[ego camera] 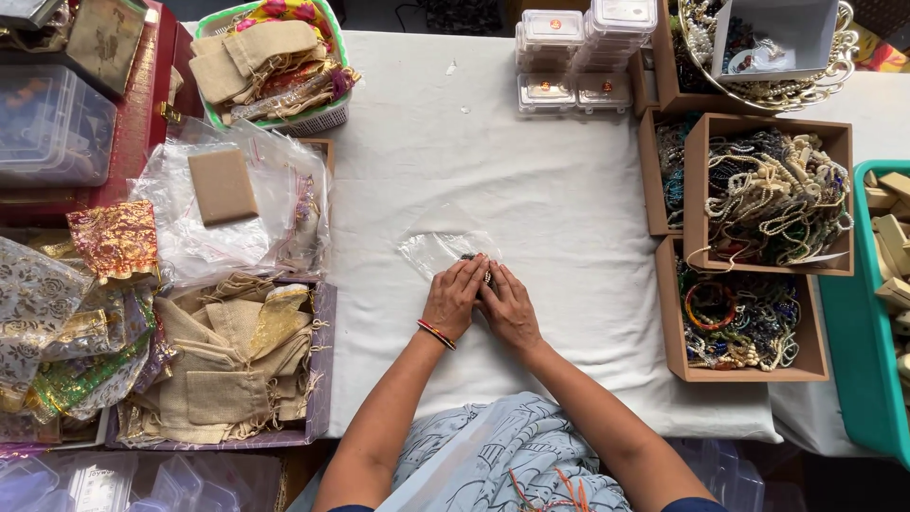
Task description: The person sits at a table and handles beaded necklaces. They straighten a necklace on the table, coil it, and place it into a small plastic bag. They then place the bagged necklace into a decorative pouch and finally into a small plastic container. The person repeats this process with a second necklace.
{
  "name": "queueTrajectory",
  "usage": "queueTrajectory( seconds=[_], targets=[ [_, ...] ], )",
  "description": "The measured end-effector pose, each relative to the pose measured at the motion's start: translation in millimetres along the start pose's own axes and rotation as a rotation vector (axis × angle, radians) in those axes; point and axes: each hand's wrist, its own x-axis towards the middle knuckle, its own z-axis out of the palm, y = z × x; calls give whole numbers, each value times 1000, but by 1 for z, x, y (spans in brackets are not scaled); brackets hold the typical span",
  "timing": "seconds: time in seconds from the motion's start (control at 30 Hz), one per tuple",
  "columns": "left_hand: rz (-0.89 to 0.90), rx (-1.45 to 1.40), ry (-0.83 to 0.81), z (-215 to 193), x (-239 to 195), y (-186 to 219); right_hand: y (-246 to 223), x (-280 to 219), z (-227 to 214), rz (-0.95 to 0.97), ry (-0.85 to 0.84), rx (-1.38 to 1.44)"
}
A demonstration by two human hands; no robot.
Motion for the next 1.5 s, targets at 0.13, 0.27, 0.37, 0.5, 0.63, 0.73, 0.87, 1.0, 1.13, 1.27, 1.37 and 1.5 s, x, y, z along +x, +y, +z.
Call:
queueTrajectory(
  seconds=[0.13,0.27,0.37,0.5,0.63,0.73,0.87,1.0,1.13,1.27,1.37,1.5],
  targets=[
    [3,88,20,21,-7,-1,7,11,19,9,-137,-93],
    [-63,158,45,27,-8,0,-2,11,26,89,-184,-160],
    [-49,205,89,30,-11,-3,-5,-10,25,26,-120,-146],
    [22,228,104,36,-16,-5,3,-28,28,-98,-315,-20],
    [72,221,86,46,-15,-9,15,7,20,-141,-411,58],
    [81,194,133,36,-10,-7,24,24,27,-219,-415,43],
    [-58,-63,165,28,-4,-3,20,46,25,-201,-464,44],
    [-220,-339,293,22,-3,0,15,58,35,-127,-569,66],
    [-373,-501,412,-19,1,6,11,76,32,-121,-408,47],
    [-705,-805,613,-4,-19,-31,-4,114,-21,190,-426,395],
    [-747,-1161,648,-7,-20,-54,6,126,-45,344,-551,779],
    [-720,-1613,498,-2,-29,-65,20,113,-54,397,-569,1257]
  ],
)
